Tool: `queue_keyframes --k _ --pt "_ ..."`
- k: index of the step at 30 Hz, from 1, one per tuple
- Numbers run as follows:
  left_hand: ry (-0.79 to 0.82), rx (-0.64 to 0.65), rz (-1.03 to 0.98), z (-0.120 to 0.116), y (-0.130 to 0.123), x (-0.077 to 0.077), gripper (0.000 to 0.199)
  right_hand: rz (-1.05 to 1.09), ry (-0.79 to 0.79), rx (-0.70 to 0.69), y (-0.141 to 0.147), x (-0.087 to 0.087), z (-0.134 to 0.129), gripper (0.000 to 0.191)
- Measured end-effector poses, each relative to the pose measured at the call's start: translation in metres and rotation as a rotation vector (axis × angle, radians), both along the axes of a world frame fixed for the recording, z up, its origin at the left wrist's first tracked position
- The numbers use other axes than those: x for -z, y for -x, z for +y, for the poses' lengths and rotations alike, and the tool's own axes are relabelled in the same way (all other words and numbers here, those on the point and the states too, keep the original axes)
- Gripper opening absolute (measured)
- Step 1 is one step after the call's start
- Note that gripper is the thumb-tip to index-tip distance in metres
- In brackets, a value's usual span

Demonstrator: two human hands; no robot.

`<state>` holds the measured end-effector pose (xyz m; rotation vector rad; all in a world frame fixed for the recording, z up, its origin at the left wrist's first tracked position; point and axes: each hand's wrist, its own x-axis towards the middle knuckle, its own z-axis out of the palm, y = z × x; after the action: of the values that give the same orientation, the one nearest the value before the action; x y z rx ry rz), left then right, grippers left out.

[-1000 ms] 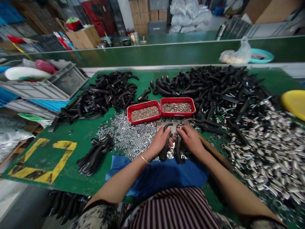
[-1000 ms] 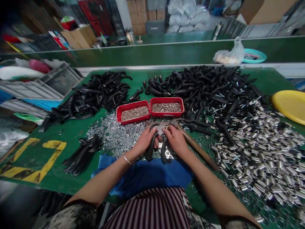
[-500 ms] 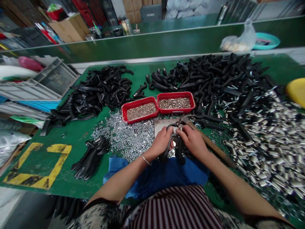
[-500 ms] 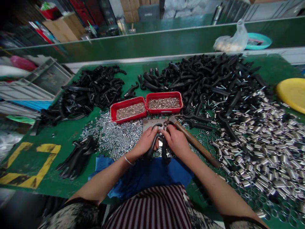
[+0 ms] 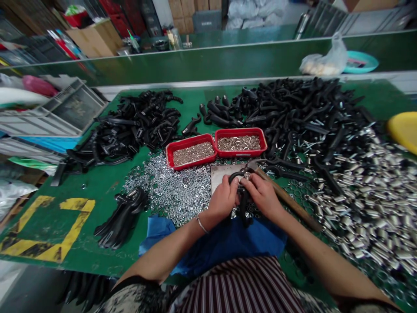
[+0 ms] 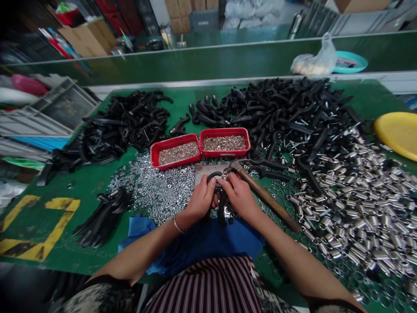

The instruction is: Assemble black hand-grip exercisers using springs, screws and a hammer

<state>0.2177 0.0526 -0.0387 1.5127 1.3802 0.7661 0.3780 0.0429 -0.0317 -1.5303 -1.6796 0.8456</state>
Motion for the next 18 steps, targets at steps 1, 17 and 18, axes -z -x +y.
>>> queue_keyframes --k 1,17,18 --pt "-0.005 -0.016 0.016 -0.002 0.001 0.001 0.038 0.009 0.022 -0.016 0.000 -0.001 -0.001 0.036" --pt "-0.064 0.459 0.088 -0.031 0.044 -0.054 0.045 0.090 0.193 -0.414 -0.007 -0.060 -0.042 0.026" --pt "-0.042 0.459 0.076 -0.027 0.042 -0.051 0.044 0.094 0.218 -0.432 -0.008 -0.055 -0.039 0.028"
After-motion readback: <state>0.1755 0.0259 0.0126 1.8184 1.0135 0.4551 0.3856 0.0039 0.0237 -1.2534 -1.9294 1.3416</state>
